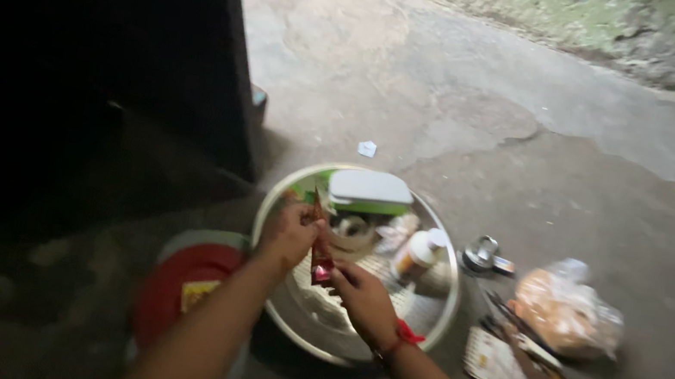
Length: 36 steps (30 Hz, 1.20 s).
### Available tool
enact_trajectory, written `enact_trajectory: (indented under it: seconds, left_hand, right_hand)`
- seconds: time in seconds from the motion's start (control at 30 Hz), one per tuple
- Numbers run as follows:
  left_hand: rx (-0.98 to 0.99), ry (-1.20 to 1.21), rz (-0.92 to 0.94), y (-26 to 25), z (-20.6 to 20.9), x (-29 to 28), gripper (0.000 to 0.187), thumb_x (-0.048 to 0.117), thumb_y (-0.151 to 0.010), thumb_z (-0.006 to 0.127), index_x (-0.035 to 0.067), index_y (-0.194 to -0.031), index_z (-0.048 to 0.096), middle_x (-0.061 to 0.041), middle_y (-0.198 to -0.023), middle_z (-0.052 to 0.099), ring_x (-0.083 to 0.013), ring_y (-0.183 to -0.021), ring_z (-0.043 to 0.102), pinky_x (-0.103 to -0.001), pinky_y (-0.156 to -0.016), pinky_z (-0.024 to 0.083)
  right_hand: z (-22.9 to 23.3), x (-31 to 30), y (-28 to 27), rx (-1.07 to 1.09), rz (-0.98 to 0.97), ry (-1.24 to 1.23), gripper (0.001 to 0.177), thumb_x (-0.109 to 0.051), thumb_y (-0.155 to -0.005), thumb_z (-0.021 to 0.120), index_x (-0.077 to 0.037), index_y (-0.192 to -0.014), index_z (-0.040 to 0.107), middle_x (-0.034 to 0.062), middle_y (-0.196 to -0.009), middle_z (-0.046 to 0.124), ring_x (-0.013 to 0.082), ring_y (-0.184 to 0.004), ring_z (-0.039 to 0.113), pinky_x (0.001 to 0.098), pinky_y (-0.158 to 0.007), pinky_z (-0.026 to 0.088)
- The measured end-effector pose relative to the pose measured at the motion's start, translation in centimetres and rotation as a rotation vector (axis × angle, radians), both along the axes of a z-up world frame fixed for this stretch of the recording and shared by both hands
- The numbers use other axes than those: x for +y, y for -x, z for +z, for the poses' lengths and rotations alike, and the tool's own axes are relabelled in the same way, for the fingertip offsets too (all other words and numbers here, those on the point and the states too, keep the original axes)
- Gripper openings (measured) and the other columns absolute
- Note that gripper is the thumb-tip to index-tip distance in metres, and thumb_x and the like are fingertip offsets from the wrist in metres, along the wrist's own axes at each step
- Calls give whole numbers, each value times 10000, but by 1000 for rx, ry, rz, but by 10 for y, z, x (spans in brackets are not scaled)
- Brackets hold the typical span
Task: The person handles and moves several household items spread on a concrete floor, including opening a green sachet, picking up a white bottle, and manipulating a metal lock and a small notebook.
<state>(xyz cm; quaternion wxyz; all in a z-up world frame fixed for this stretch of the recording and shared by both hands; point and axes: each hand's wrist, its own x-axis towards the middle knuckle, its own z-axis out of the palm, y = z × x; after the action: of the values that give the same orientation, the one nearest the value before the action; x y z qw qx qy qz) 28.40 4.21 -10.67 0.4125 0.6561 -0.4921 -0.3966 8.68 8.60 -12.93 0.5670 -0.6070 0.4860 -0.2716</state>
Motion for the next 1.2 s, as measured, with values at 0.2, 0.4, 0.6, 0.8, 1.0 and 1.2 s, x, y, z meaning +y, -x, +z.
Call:
enact_trajectory:
  seconds: [0.2,0.4,0.6,0.8,1.0,1.2]
  left_hand:
    - [-303,-345,247,-25,47,12,243,247,-960,638,176,-1180,713,-70,-1027,768,-223,-881,759,-400,-778,592]
    - [-543,-460,262,-29,-7,-18,272,242,-1054,490,138,-1196,697,-109,-1113,750,-253,-957,767,-429,-809,630]
    - [-484,-306,362,-20,-32,-18,467,456,-1080,422,108,-1125,728,-150,-1109,742,-337,-1001,733,-473,-873,580]
    - [-626,-350,260,-12,13,-10,384,348,-1084,382,189,-1246,692,-142,-1169,735,-335,-1050,735,-469,-898,572]
    - [-600,-366,187,-3,40,3,546,171,-1002,504,294,-1529,438,-145,-1246,678,-344,-1110,688,-485,-956,548]
    - [-547,-197,116,-15,-10,-4,587,-3,-901,600,268,-1422,591,-148,-1362,616,-322,-1195,653,-448,-1020,535]
  right_hand:
    - [-22,20,-8,185,-123,41,358,-311,-948,627,-104,-1222,726,44,-1109,783,122,-991,737,265,-883,559]
    - [-39,23,-5,-140,-155,-139,340,-253,-926,634,-70,-1205,698,70,-1075,802,123,-967,776,275,-842,607]
    - [-21,24,-3,159,-148,32,306,-274,-930,652,-85,-1141,767,75,-928,807,148,-827,737,287,-765,570]
    - [-13,26,-4,39,-111,-71,293,-265,-926,656,-80,-1133,747,51,-976,810,112,-879,756,270,-808,582]
    - [-23,27,-4,-1,-68,-62,281,-264,-935,661,-66,-1115,746,58,-976,809,110,-887,752,272,-815,582]
    - [-15,29,-4,38,-81,-114,282,-277,-925,670,-87,-1114,759,63,-928,801,116,-817,722,286,-725,575]
